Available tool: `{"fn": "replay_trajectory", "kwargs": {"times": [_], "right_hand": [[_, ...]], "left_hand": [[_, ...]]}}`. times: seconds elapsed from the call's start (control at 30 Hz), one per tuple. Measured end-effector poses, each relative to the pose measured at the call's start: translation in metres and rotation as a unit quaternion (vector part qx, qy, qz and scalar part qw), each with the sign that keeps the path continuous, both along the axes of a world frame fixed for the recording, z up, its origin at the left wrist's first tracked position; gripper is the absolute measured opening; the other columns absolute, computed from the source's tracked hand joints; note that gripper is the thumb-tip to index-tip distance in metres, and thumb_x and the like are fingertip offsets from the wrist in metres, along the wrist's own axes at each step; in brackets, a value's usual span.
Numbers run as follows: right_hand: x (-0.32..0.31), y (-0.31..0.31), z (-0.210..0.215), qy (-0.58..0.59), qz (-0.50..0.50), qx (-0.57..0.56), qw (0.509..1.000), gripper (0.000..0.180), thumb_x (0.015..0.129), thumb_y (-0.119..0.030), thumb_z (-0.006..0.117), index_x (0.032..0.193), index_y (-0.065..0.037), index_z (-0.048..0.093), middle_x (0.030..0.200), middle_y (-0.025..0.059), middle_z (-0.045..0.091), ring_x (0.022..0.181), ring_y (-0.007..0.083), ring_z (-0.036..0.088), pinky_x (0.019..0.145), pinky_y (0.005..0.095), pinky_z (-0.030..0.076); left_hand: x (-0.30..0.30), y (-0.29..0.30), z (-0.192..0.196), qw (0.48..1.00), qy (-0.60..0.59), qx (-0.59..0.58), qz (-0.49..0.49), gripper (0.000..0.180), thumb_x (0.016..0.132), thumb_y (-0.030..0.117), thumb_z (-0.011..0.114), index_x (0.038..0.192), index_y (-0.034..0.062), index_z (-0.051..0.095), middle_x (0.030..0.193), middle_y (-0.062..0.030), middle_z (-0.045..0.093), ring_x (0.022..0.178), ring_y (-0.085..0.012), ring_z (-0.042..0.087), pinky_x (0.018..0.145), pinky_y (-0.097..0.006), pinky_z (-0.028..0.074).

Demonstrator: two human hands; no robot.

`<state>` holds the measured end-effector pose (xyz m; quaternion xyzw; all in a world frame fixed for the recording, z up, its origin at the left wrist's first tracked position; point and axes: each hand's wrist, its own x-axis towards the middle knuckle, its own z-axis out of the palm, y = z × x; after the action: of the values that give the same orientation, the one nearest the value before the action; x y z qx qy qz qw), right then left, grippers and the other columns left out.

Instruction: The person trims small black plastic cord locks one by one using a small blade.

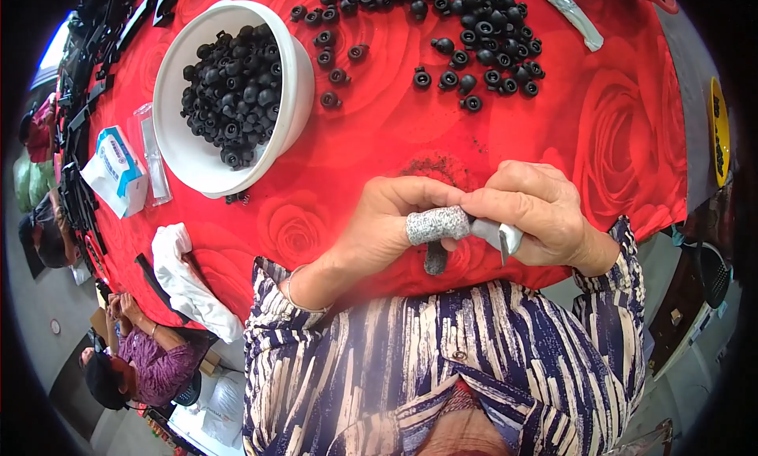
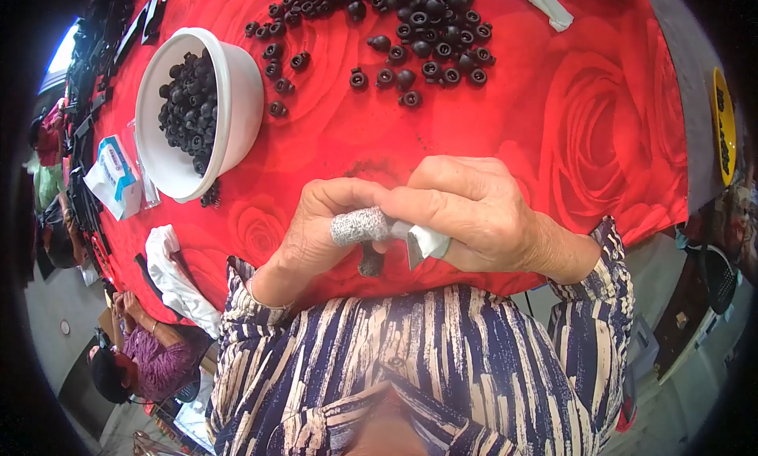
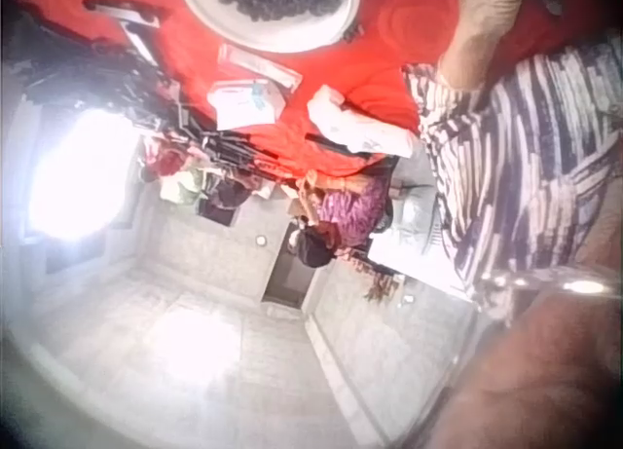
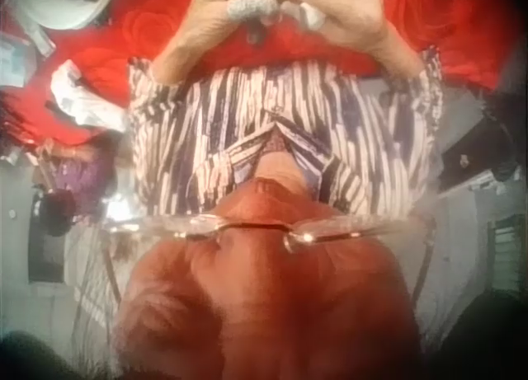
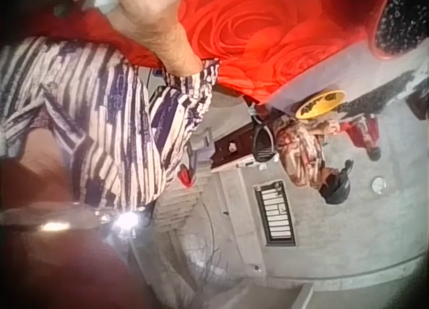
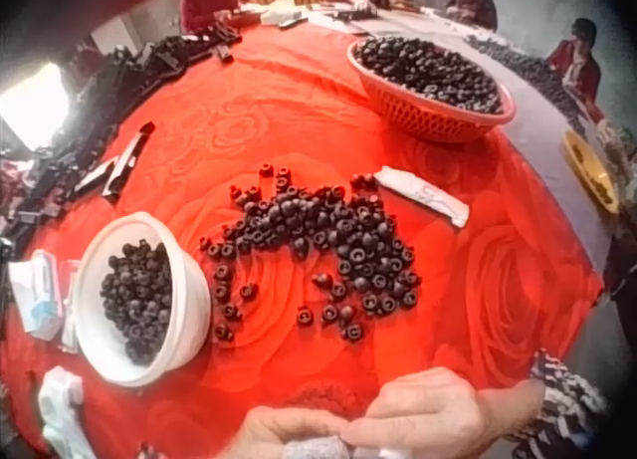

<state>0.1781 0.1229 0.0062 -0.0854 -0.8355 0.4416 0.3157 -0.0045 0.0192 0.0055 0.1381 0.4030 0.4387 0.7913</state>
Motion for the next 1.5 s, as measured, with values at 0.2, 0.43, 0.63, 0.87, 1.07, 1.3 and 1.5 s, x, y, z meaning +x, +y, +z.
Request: {"fn": "replay_trajectory", "kwargs": {"times": [0.2, 0.43, 0.63, 0.87, 1.07, 1.3, 1.5], "right_hand": [[0.000, 0.001, 0.000, 0.024, 0.000, 0.054, 0.998, 0.032, 0.065, -0.004, 0.076, 0.094, 0.004, 0.066, 0.072, 0.0087, 0.057, 0.052, 0.0161, 0.053, 0.042, 0.0279, 0.038], [0.003, 0.001, 0.000, 0.020, -0.002, 0.097, 0.995, 0.037, 0.059, -0.002, 0.073, 0.094, 0.006, 0.064, 0.070, 0.0058, 0.053, 0.051, 0.0142, 0.050, 0.042, 0.0273, 0.036], [0.004, 0.001, -0.003, 0.018, -0.005, 0.108, 0.994, 0.037, 0.059, -0.005, 0.075, 0.093, 0.005, 0.063, 0.069, 0.0055, 0.052, 0.050, 0.0145, 0.049, 0.042, 0.0276, 0.035], [0.008, 0.017, 0.015, -0.079, 0.038, -0.146, 0.985, 0.040, 0.074, -0.016, 0.069, 0.107, 0.004, 0.057, 0.079, 0.0115, 0.054, 0.064, 0.0182, 0.054, 0.051, 0.0291, 0.038], [0.006, 0.009, 0.013, -0.145, -0.014, -0.118, 0.982, 0.026, 0.082, -0.001, 0.057, 0.108, 0.003, 0.056, 0.085, 0.0121, 0.055, 0.072, 0.0216, 0.056, 0.063, 0.0299, 0.045], [0.006, 0.009, 0.010, -0.157, -0.031, -0.098, 0.982, 0.021, 0.082, -0.003, 0.061, 0.102, 0.003, 0.056, 0.081, 0.0109, 0.054, 0.068, 0.0206, 0.056, 0.059, 0.0295, 0.044], [0.005, 0.009, 0.008, -0.156, -0.028, -0.081, 0.984, 0.020, 0.082, -0.004, 0.061, 0.100, 0.003, 0.056, 0.076, 0.0103, 0.053, 0.062, 0.0203, 0.055, 0.053, 0.0304, 0.042]], "left_hand": [[0.000, -0.002, -0.002, 0.999, -0.046, 0.007, 0.002, 0.022, 0.086, 0.007, 0.064, 0.105, -0.0030, 0.063, 0.085, -0.0071, 0.066, 0.072, -0.0108, 0.062, 0.060, -0.022, 0.051], [0.004, -0.003, 0.000, 0.999, -0.035, -0.011, 0.014, 0.021, 0.086, 0.007, 0.064, 0.105, -0.0031, 0.064, 0.084, -0.0062, 0.065, 0.072, -0.0100, 0.061, 0.062, -0.022, 0.050], [0.008, -0.003, -0.003, 0.999, -0.004, 0.013, 0.036, 0.020, 0.087, 0.007, 0.064, 0.104, -0.0028, 0.064, 0.083, -0.0051, 0.065, 0.072, -0.0094, 0.060, 0.063, -0.022, 0.050], [0.004, -0.003, -0.005, 0.997, -0.013, 0.017, 0.071, 0.022, 0.087, 0.007, 0.063, 0.108, -0.0024, 0.063, 0.086, -0.0042, 0.064, 0.074, -0.0089, 0.060, 0.067, -0.022, 0.051], [0.008, -0.004, -0.005, 0.995, 0.020, 0.063, 0.078, 0.024, 0.087, 0.004, 0.063, 0.110, -0.0029, 0.061, 0.091, -0.0044, 0.063, 0.078, -0.0088, 0.060, 0.070, -0.022, 0.050], [0.008, -0.006, -0.009, 0.994, 0.025, 0.076, 0.074, 0.027, 0.087, 0.004, 0.063, 0.113, -0.0026, 0.059, 0.091, -0.0035, 0.062, 0.079, -0.0085, 0.060, 0.070, -0.021, 0.050], [0.008, -0.004, -0.009, 0.994, 0.018, 0.082, 0.076, 0.027, 0.087, 0.004, 0.063, 0.113, -0.0016, 0.059, 0.093, -0.0026, 0.061, 0.082, -0.0084, 0.059, 0.072, -0.021, 0.049]]}}
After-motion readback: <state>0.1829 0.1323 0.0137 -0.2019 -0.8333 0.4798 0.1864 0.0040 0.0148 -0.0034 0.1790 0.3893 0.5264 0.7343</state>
